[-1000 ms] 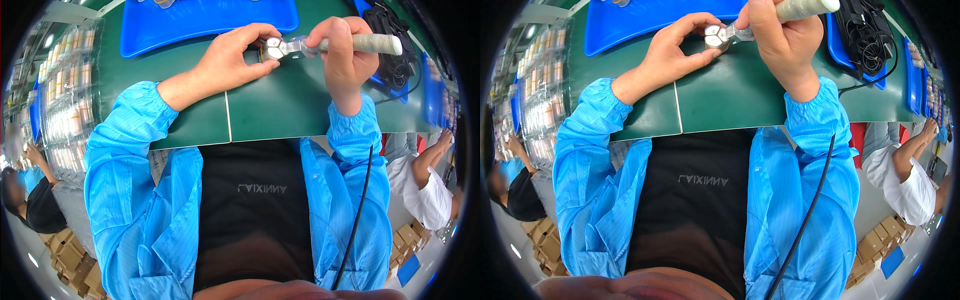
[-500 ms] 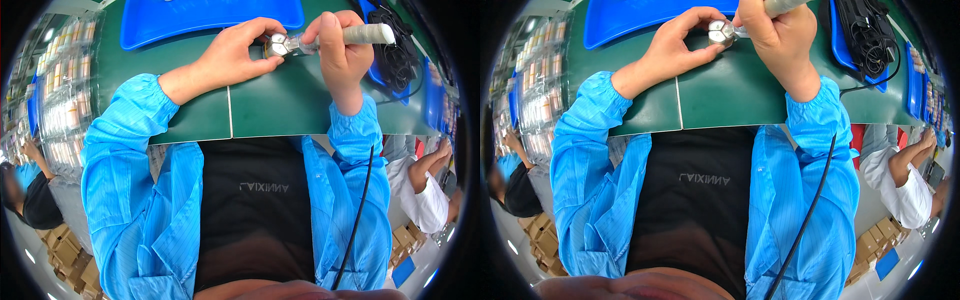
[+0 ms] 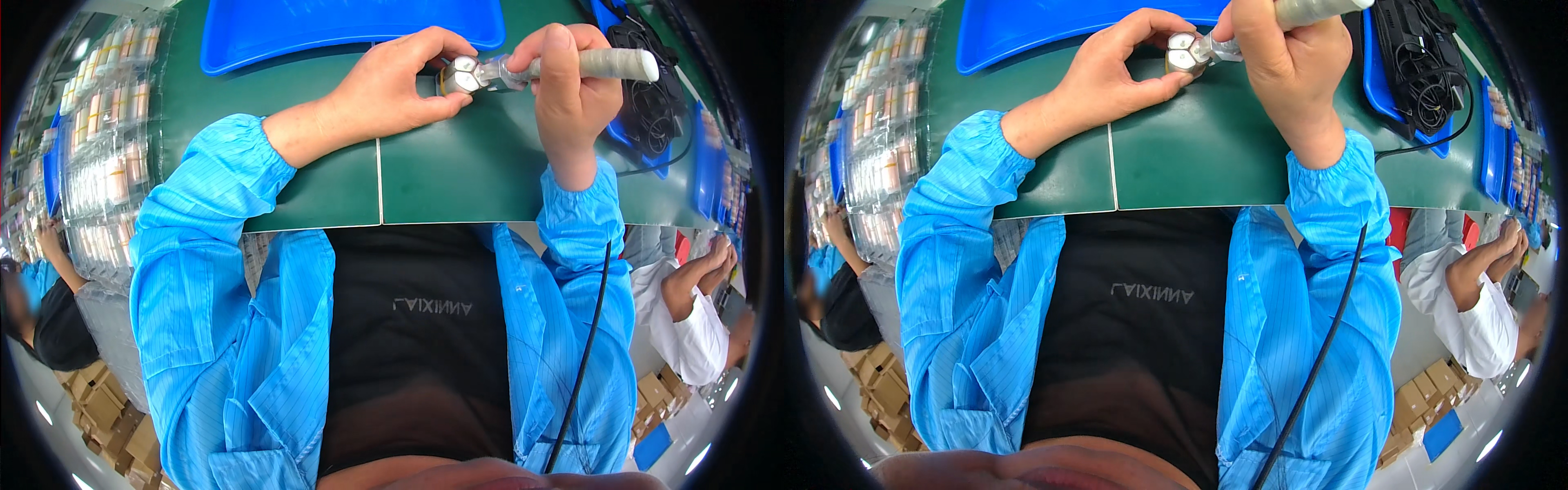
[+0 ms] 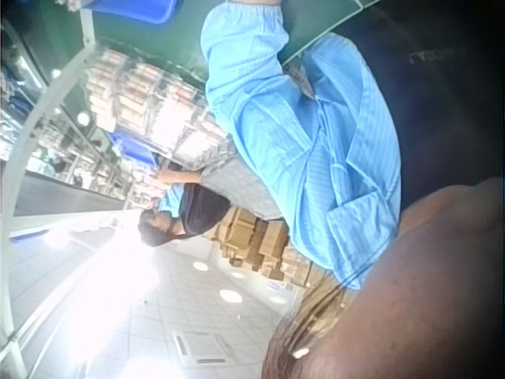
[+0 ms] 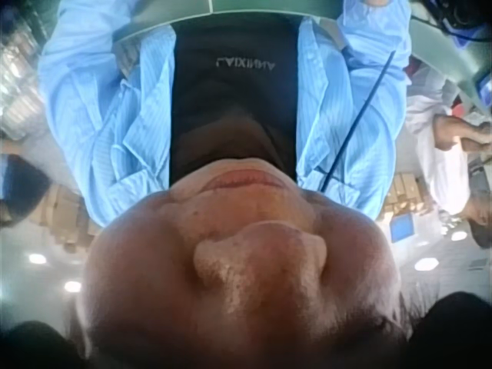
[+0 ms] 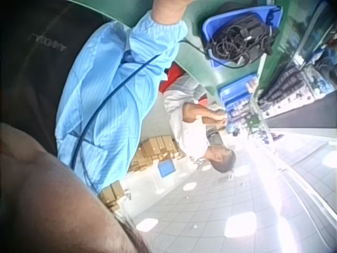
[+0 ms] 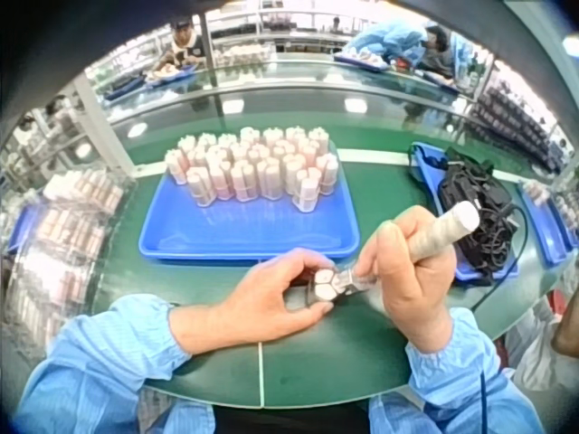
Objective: Assembling and bonding sets of four plastic tubes using a handheld industrial tool on a factory assembly line.
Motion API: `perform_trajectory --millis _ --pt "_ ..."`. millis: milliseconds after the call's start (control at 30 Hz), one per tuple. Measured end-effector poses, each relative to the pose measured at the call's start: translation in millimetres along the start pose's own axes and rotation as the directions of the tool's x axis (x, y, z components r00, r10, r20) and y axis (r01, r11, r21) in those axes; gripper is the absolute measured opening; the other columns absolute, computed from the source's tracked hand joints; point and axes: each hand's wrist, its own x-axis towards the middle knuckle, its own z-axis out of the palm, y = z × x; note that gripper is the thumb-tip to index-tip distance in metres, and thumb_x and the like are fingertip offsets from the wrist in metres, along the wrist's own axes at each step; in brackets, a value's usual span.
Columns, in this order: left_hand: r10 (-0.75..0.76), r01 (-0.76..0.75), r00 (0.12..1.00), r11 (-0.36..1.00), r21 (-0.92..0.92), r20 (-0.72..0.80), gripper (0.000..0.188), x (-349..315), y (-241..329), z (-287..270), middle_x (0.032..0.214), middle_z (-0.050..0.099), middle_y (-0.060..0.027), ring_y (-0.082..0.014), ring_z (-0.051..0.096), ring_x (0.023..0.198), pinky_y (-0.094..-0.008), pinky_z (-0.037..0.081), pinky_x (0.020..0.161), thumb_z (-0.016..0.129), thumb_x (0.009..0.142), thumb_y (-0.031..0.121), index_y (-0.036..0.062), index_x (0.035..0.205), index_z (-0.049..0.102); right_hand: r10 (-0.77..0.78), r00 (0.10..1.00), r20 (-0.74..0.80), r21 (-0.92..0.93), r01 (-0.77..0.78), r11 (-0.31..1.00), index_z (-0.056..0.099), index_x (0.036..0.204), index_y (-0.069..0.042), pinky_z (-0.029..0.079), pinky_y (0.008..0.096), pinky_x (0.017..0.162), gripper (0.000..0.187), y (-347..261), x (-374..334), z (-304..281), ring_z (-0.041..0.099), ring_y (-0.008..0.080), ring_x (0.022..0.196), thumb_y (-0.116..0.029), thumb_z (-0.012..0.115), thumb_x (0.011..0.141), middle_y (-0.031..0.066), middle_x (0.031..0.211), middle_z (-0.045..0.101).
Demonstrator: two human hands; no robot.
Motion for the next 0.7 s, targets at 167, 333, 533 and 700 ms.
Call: perform_trajectory --millis 167,333,533,700 --pt "0.003 -0.003 1.000 1.000 0.011 -0.007 0.042 -0.3 1.9 -0.9 0.107 0.067 -0.0084 -0.0224 0.067 0.097 -0.0342 0.055 0.090 0.079 0.081 0.018 0.0086 0.118 0.061 -0.025 0.999 -0.037 0.009 0.025 1.000 0.055 0.092 -0.003 0.040 0.0195 0.051 0.020 -3.6 -2.6 -1.0 0.049 0.0038 0.056 -0.019 0.053 0.104 0.0086 0.074 0.069" --pt "0.020 -0.020 1.000 0.999 0.027 -0.008 0.043 0.4 1.3 -0.8 0.107 0.067 -0.0084 -0.0223 0.067 0.096 -0.0338 0.055 0.089 0.079 0.081 0.018 0.0083 0.118 0.061 -0.028 0.999 -0.016 -0.008 0.028 1.000 0.055 0.092 -0.003 0.040 0.0198 0.051 0.020 -2.9 -2.3 -0.8 0.048 0.0037 0.056 -0.019 0.053 0.104 0.0085 0.074 0.069" --pt "0.031 -0.030 0.999 0.999 0.033 -0.016 0.041 0.6 -0.3 -0.8 0.107 0.067 -0.0082 -0.0217 0.067 0.096 -0.0334 0.055 0.089 0.078 0.081 0.018 0.0085 0.118 0.061 -0.021 1.000 0.013 0.009 0.021 1.000 0.056 0.091 -0.003 0.040 0.0198 0.051 0.019 -2.3 -0.1 3.1 0.048 0.0038 0.056 -0.017 0.052 0.104 0.0076 0.074 0.069" --pt "0.042 -0.046 0.998 0.995 0.089 0.042 0.046 -0.5 2.3 -3.3 0.115 0.065 -0.0093 -0.0239 0.065 0.107 -0.0339 0.052 0.096 0.074 0.081 0.009 0.0056 0.125 0.060 -0.002 0.998 -0.061 0.014 0.003 1.000 0.056 0.091 -0.003 0.040 0.0200 0.051 0.019 -4.5 -1.6 1.1 0.049 0.0040 0.056 -0.016 0.052 0.104 0.0071 0.074 0.069"
